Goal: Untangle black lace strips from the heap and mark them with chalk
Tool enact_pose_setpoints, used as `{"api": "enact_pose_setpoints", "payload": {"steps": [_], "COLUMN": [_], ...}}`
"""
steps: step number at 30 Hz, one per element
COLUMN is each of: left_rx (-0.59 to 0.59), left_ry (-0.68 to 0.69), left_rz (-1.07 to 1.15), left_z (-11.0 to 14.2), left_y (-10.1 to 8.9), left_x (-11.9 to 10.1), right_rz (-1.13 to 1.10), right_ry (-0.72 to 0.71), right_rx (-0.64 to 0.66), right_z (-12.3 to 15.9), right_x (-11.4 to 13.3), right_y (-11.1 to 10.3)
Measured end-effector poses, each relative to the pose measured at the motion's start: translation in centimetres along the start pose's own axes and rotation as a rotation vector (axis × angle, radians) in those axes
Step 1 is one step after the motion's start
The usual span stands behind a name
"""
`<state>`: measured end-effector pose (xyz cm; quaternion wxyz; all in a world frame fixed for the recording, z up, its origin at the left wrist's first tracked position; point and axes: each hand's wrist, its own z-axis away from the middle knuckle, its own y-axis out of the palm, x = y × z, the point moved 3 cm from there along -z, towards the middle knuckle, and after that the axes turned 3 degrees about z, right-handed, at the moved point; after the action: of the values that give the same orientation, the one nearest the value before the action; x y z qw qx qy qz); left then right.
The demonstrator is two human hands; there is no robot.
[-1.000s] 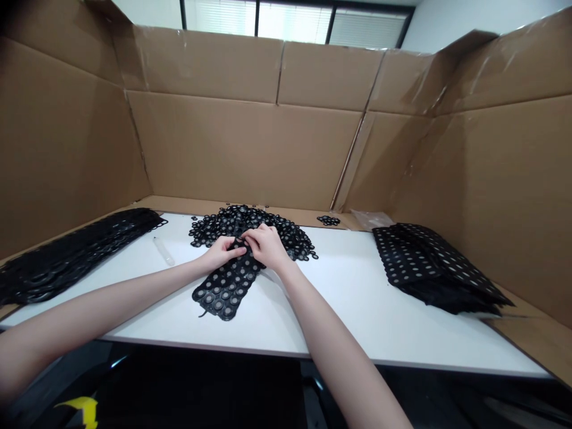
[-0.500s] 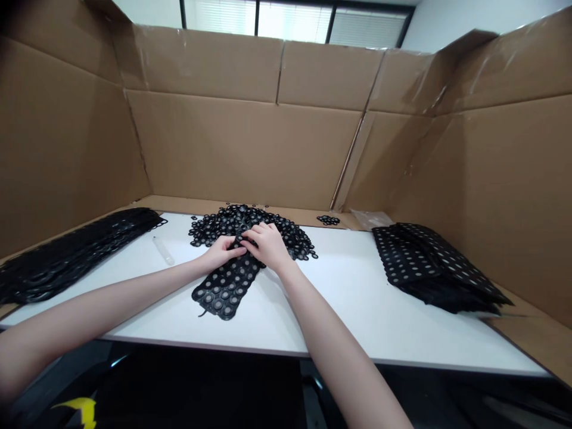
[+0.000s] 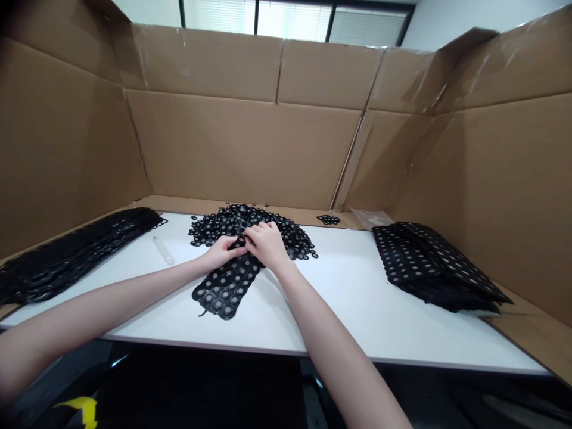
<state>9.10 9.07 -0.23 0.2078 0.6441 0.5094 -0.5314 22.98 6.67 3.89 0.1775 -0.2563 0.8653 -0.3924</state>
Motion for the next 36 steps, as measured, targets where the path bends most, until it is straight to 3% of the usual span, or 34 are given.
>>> {"api": "enact_pose_setpoints", "payload": {"steps": [29,32,34,36], "left_rx": [-0.109,-0.126,-0.129,-0.129], "left_ry": [-0.141,-0.162,-0.195,-0.220], "left_rz": [0.272,0.274,0.276,0.296], "left_z": [0.4,0.5,0.6,0.6], "left_y": [0.2,0.1,0.0,0.0], "left_x": [0.4,0.6,0.8,0.8], "right_rz": [-0.216,-0.209,-0.185,-0.157], "right_ry": [0.112,0.237,0.413,0.441], "right_rx": [-0.133,-0.227,-0.347,-0.343], "right_z": [-0.3,0.1,0.8,1.3], "right_x": [-2.6,-4.4,-6.1,-7.1], "right_y": [1.6,1.3,1.0,1.1]}}
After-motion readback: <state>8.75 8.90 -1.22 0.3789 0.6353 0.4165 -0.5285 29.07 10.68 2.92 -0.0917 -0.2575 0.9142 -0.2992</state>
